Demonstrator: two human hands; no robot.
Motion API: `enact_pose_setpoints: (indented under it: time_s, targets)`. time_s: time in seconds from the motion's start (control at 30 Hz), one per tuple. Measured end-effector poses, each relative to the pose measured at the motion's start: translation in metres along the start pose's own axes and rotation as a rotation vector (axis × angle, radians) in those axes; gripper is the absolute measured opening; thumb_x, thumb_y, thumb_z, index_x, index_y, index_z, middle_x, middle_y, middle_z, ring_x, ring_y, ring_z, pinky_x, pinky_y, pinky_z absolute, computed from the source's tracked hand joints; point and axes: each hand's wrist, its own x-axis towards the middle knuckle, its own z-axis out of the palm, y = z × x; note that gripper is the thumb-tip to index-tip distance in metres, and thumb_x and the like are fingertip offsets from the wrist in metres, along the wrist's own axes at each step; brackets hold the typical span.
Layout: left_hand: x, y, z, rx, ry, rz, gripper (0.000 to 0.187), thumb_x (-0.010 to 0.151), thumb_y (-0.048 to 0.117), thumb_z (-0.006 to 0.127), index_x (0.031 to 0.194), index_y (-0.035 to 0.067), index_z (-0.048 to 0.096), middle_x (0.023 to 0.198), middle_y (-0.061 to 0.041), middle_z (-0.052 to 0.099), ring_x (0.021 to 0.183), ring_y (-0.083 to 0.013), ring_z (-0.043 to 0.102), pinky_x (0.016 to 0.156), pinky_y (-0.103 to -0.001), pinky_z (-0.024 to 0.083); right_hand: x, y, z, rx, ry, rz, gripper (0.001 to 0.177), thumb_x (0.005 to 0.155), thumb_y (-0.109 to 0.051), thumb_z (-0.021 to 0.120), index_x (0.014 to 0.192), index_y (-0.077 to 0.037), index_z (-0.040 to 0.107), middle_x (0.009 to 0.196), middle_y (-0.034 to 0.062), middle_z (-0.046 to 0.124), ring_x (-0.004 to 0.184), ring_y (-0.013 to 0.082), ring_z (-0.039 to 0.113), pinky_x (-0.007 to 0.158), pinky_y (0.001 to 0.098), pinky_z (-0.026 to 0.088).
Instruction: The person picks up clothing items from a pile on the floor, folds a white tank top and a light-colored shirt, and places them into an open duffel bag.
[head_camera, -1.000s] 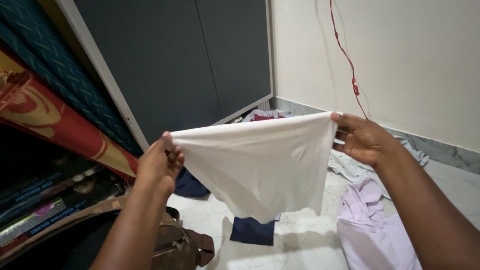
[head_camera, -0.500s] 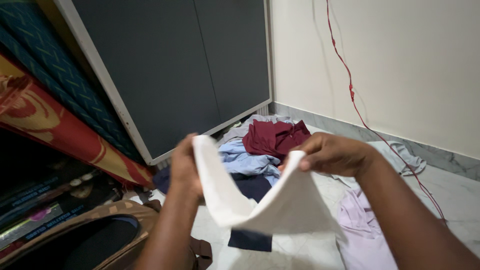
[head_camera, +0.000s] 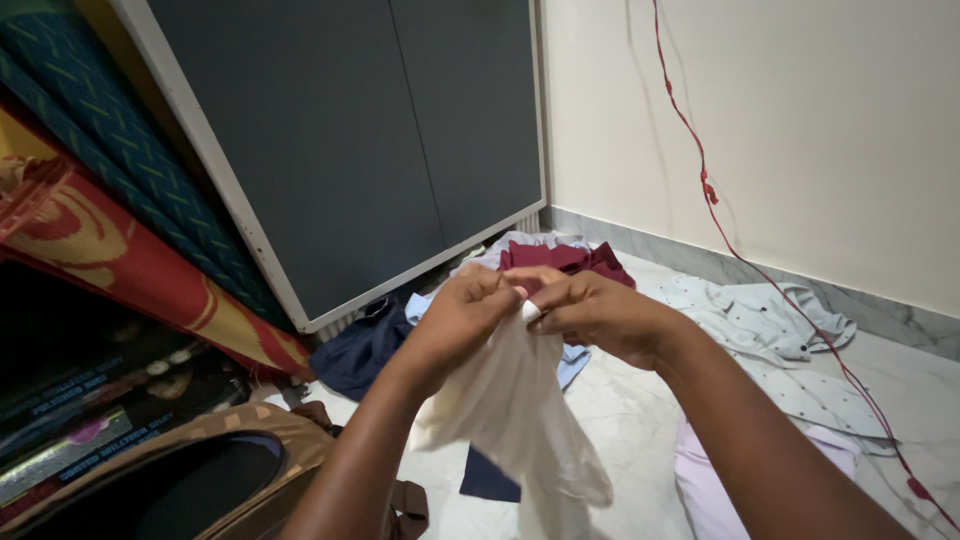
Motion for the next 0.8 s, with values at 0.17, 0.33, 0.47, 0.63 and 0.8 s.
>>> enact_pose_setpoints:
  time_s: [0.17, 0.33, 0.47, 0.63, 0.8]
  targets:
    - [-0.003, -0.001, 0.000, 0.343, 0.133, 0.293, 0.025, 0.089, 0.028, 0.068, 0.080, 0.004, 0.067, 0.115, -0.006, 0.060, 0.121, -0.0223, 0.050, 0.106, -0.040, 0.037, 0.006, 0.010, 0.000, 0.061, -0.033, -0.032, 0.020, 0.086, -0.003, 0.068, 0.101, -0.002, 0.081, 0.092, -0.0023, 0.064, 0.067, 0.0051, 0.048, 0.057, 0.0233, 0.037]
    - [-0.014, 0.002, 0.001, 0.239, 0.256, 0.231, 0.040, 0.082, 0.032, 0.079, 0.110, 0.015, 0.055, 0.122, -0.009, 0.052, 0.123, -0.0288, 0.048, 0.108, -0.046, 0.041, 0.006, 0.000, 0.005, 0.085, 0.120, 0.045, 0.020, 0.087, -0.009, 0.067, 0.101, -0.003, 0.079, 0.077, -0.0032, 0.068, 0.062, 0.0053, 0.051, 0.052, 0.0237, 0.038]
    - [-0.028, 0.006, -0.002, 0.254, 0.274, 0.362, 0.043, 0.076, 0.023, 0.082, 0.108, 0.012, 0.055, 0.129, -0.015, 0.046, 0.132, -0.0337, 0.043, 0.109, -0.048, 0.036, 0.013, -0.019, 0.013, 0.081, 0.256, 0.010, 0.022, 0.084, -0.008, 0.065, 0.100, -0.001, 0.078, 0.080, 0.0041, 0.074, 0.069, 0.0128, 0.065, 0.064, 0.0269, 0.053]
    - [-0.039, 0.002, 0.000, 0.307, 0.220, 0.339, 0.037, 0.074, 0.021, 0.081, 0.107, 0.014, 0.065, 0.137, -0.014, 0.045, 0.133, -0.0359, 0.042, 0.107, -0.048, 0.041, 0.020, -0.022, 0.005, 0.169, 0.313, -0.103, 0.019, 0.082, -0.001, 0.062, 0.096, 0.004, 0.075, 0.093, 0.0047, 0.072, 0.082, 0.0160, 0.069, 0.075, 0.0323, 0.059]
    - [-0.045, -0.008, 0.000, 0.329, 0.256, 0.339, 0.039, 0.075, 0.011, 0.069, 0.114, 0.015, 0.065, 0.139, -0.015, 0.048, 0.136, -0.0365, 0.045, 0.109, -0.048, 0.042, 0.024, -0.016, -0.004, 0.188, 0.307, -0.211, 0.017, 0.084, 0.002, 0.061, 0.095, 0.006, 0.074, 0.101, 0.0037, 0.067, 0.089, 0.0160, 0.067, 0.079, 0.0319, 0.057]
